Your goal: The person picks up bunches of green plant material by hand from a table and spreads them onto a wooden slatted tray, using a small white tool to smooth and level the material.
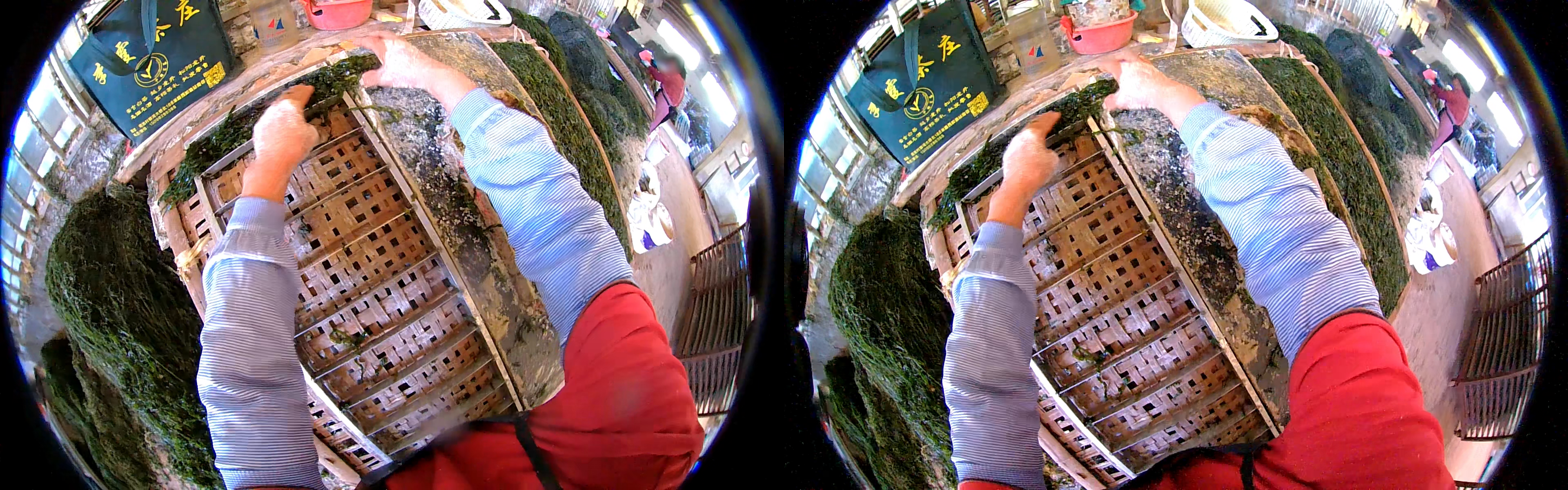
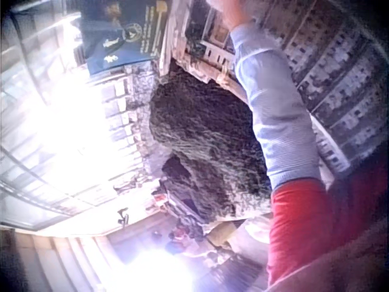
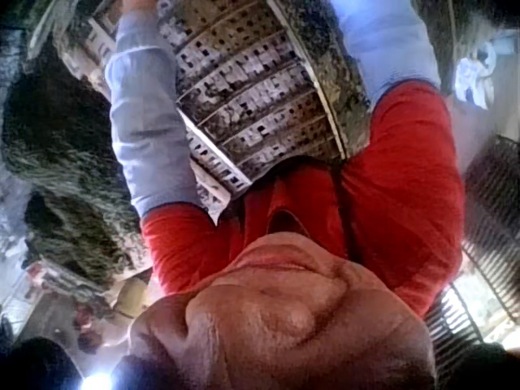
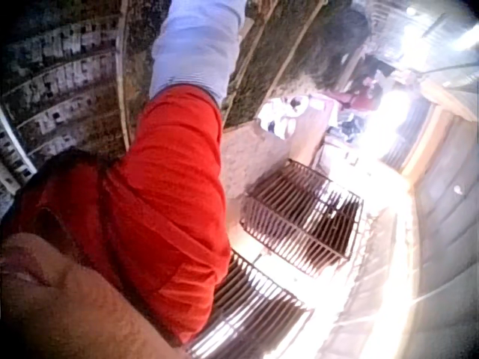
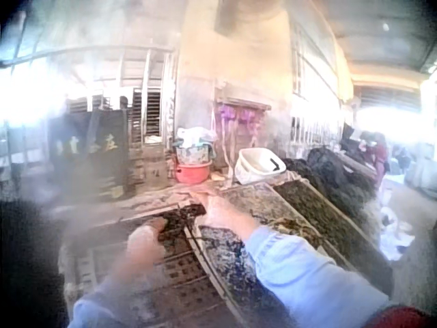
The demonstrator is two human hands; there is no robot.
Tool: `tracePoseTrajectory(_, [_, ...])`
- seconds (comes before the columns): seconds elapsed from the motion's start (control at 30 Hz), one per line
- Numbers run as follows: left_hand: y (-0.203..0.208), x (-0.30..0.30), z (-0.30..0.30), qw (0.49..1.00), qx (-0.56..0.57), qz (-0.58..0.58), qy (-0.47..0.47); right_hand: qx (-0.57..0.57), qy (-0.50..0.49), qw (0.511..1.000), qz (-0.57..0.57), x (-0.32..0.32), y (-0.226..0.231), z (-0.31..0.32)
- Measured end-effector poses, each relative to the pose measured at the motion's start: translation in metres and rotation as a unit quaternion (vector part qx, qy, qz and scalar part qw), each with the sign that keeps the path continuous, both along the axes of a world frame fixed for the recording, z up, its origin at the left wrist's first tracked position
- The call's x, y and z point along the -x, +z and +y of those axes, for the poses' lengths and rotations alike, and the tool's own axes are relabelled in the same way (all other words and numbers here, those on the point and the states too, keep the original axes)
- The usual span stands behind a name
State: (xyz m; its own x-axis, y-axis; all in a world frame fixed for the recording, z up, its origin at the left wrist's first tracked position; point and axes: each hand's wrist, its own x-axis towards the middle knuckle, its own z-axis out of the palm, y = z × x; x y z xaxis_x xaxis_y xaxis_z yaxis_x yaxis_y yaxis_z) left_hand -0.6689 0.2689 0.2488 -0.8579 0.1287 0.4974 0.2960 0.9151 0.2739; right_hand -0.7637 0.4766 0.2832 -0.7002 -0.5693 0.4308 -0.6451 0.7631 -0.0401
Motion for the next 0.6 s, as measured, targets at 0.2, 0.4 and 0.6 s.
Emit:
tracePoseTrajectory(0.2, [0.002,0.017,0.023,0.990,0.094,-0.095,0.040,0.154,0.078,0.985,0.013,-0.001,-0.026,-0.027])
tracePoseTrajectory(0.4, [0.008,0.010,0.039,0.983,0.100,-0.136,0.072,0.157,0.157,0.973,0.058,-0.003,0.009,-0.069])
tracePoseTrajectory(0.6, [0.010,0.021,0.015,0.978,0.095,-0.174,0.061,0.127,0.067,0.989,-0.028,-0.037,0.028,-0.042])
